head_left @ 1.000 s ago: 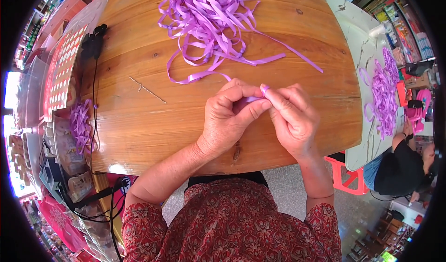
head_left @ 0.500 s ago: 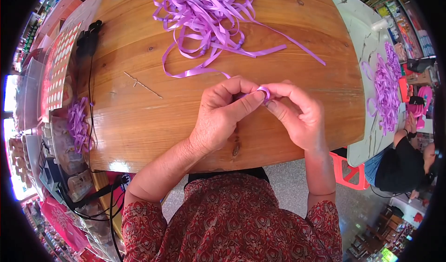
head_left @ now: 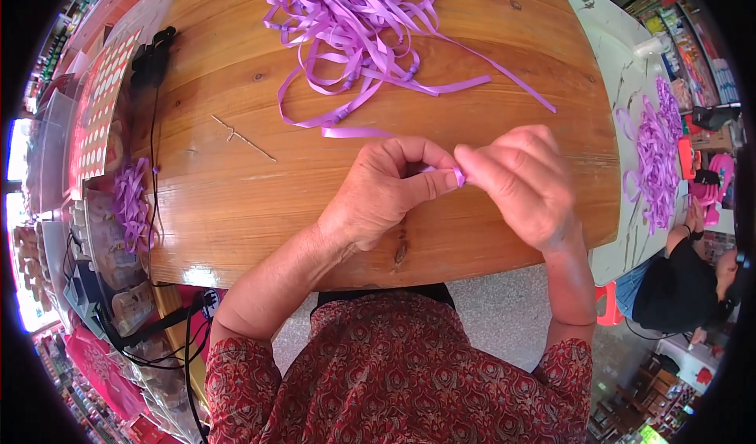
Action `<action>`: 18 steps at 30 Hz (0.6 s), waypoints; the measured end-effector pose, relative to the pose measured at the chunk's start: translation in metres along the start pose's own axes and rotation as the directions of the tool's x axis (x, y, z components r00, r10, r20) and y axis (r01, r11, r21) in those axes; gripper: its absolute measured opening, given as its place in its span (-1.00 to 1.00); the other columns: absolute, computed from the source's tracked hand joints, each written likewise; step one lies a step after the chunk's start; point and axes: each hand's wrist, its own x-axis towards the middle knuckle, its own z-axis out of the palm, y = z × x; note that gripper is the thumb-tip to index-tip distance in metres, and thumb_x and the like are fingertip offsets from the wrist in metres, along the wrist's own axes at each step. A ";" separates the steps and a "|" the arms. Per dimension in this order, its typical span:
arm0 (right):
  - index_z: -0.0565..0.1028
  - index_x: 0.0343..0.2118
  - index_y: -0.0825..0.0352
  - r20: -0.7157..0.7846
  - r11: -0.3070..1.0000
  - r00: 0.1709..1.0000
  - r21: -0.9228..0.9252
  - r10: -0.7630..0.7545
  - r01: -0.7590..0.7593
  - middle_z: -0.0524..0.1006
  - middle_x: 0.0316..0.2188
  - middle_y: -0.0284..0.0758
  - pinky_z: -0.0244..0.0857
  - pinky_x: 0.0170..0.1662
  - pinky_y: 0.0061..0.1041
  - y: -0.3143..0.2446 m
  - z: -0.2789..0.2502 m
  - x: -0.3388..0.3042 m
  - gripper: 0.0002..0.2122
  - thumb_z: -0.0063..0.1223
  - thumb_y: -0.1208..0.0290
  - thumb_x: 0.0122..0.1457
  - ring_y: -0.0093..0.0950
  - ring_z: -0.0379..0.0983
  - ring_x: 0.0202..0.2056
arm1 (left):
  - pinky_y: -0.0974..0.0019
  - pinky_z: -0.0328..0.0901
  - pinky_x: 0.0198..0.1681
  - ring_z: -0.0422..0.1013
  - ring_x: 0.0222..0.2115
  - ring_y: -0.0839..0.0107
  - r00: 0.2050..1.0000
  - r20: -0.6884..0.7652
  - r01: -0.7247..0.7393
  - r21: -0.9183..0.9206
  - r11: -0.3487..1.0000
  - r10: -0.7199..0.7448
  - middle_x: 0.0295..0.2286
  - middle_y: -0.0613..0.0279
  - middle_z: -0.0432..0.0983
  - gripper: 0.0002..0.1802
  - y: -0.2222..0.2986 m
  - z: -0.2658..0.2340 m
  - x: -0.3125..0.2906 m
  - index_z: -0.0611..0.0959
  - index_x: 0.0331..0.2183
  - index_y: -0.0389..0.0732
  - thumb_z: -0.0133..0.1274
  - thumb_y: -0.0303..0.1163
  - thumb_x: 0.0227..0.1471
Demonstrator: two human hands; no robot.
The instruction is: The person picks up a purple ribbon from a pile on a table and ties a series of knots along its length by hand. They pull the ribbon taut after each knot and then set the finished ribbon aside.
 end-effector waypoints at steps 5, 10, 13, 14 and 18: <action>0.55 -0.36 0.42 -0.094 0.985 0.984 0.096 0.149 -0.140 0.48 -0.52 -0.33 0.24 -0.44 -0.50 0.001 0.009 -0.003 -0.67 0.29 0.62 -0.32 -0.44 0.37 -0.48 | 0.63 0.20 -0.43 0.27 -0.49 0.74 0.998 -0.049 -0.041 0.013 0.999 0.042 -0.51 0.45 0.42 -0.88 0.003 0.002 0.000 0.57 -0.40 -0.27 0.15 -0.45 -0.03; 0.53 -0.41 0.42 -0.096 0.852 0.911 0.403 0.402 -0.334 0.48 -0.52 -0.32 0.24 -0.45 -0.55 -0.007 0.015 -0.013 -0.80 0.26 0.65 -0.18 -0.45 0.38 -0.49 | 0.67 0.17 -0.47 0.24 -0.51 0.78 0.993 -0.105 -0.045 0.014 0.999 0.046 -0.51 0.48 0.38 -0.87 0.002 0.006 -0.002 0.53 -0.40 -0.25 0.14 -0.45 -0.03; 0.51 -0.44 0.42 -0.066 0.832 0.911 0.439 0.407 -0.340 0.48 -0.53 -0.30 0.24 -0.45 -0.57 -0.011 0.015 -0.010 -0.84 0.22 0.67 -0.13 -0.47 0.38 -0.49 | 0.69 0.15 -0.48 0.21 -0.53 0.80 0.989 -0.117 -0.087 0.035 0.996 0.090 -0.50 0.49 0.37 -0.88 0.001 0.008 -0.003 0.52 -0.39 -0.24 0.12 -0.47 -0.02; 0.51 -0.44 0.42 -0.066 0.831 0.910 0.438 0.409 -0.342 0.48 -0.53 -0.30 0.24 -0.45 -0.57 -0.012 0.016 -0.010 -0.84 0.22 0.67 -0.13 -0.47 0.38 -0.49 | 0.69 0.14 -0.48 0.20 -0.53 0.81 0.988 -0.110 -0.104 0.043 0.994 0.108 -0.50 0.50 0.36 -0.89 0.001 0.007 -0.004 0.51 -0.39 -0.24 0.12 -0.48 -0.02; 0.47 -0.46 0.44 0.006 0.669 0.835 0.596 0.550 -0.445 0.45 -0.52 -0.31 0.22 -0.45 -0.58 -0.016 0.019 -0.014 -0.91 0.09 0.73 -0.04 -0.56 0.34 -0.49 | 0.70 0.11 -0.50 0.17 -0.54 0.81 0.984 -0.084 -0.153 0.022 0.988 0.155 -0.51 0.52 0.35 -0.91 0.000 0.008 -0.005 0.51 -0.39 -0.24 0.09 -0.51 -0.01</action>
